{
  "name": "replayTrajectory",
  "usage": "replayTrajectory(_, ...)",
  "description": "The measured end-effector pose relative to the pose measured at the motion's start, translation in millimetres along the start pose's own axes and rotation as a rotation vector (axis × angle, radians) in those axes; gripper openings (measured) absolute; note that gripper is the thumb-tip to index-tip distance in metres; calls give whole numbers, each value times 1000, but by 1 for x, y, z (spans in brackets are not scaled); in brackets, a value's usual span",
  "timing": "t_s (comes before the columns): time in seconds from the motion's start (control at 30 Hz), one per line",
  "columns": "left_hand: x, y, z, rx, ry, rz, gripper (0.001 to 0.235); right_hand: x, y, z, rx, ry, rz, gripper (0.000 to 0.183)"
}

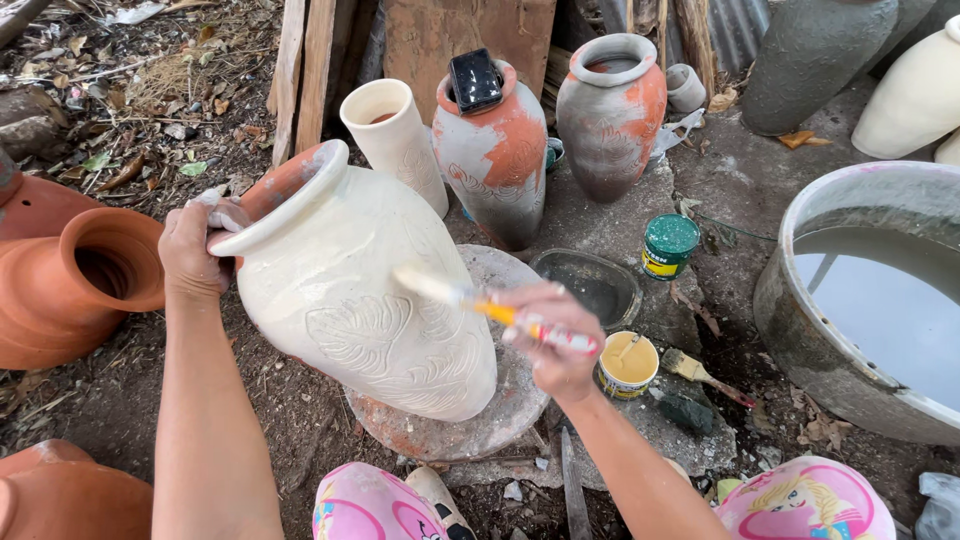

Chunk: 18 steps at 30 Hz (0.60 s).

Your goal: The person applies a white substance to a clay pot using a brush, rotating the pot on a stand to cover the surface.

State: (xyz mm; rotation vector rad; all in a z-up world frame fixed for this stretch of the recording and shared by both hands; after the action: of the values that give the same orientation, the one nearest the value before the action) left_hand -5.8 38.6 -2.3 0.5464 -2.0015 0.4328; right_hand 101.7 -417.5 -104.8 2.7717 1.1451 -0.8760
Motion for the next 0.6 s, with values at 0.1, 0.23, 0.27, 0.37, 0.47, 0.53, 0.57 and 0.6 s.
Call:
replayTrajectory(0.1, -1, 5, 0, -11, -8, 6, 37, 4, 0, 49, -158, -14, 3, 27)
replayTrajectory(0.23, 1, 8, 9, -5, -9, 22, 37, 0, 25, 102, -432, -72, 175, 30)
replayTrajectory(0.27, 2, 6, 10, -4, -12, 26, 37, -2, 26, 102, -486, -174, 144, 31)
replayTrajectory(0.37, 4, 1, 11, -15, -47, -32, 37, 9, 20, 44, -347, -163, -97, 29)
replayTrajectory(0.47, 4, -7, 9, 32, 59, 39, 32, 4, 13, -33, -136, 0, -33, 30)
replayTrajectory(0.53, 3, -11, 6, 23, 66, 32, 32, -2, 6, -53, -82, 102, -44, 28)
replayTrajectory(0.57, 2, -11, 5, 17, 71, 29, 32, -3, 5, -49, -94, 119, -38, 27)
replayTrajectory(0.6, 2, -10, 3, -3, 63, 34, 33, -1, 5, -41, -105, 137, -32, 26)
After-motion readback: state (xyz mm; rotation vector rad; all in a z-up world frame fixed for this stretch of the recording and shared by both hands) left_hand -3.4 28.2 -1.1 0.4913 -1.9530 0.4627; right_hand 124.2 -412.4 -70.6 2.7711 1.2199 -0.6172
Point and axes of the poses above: each hand's wrist, its own z-axis away from the middle knuckle, its own y-axis out of the back of the hand, x = y × z, the point moved 1 cm from there along -z, towards the middle knuckle, and after that the axes turned 1 degree about -x, right-handed, at the moved point
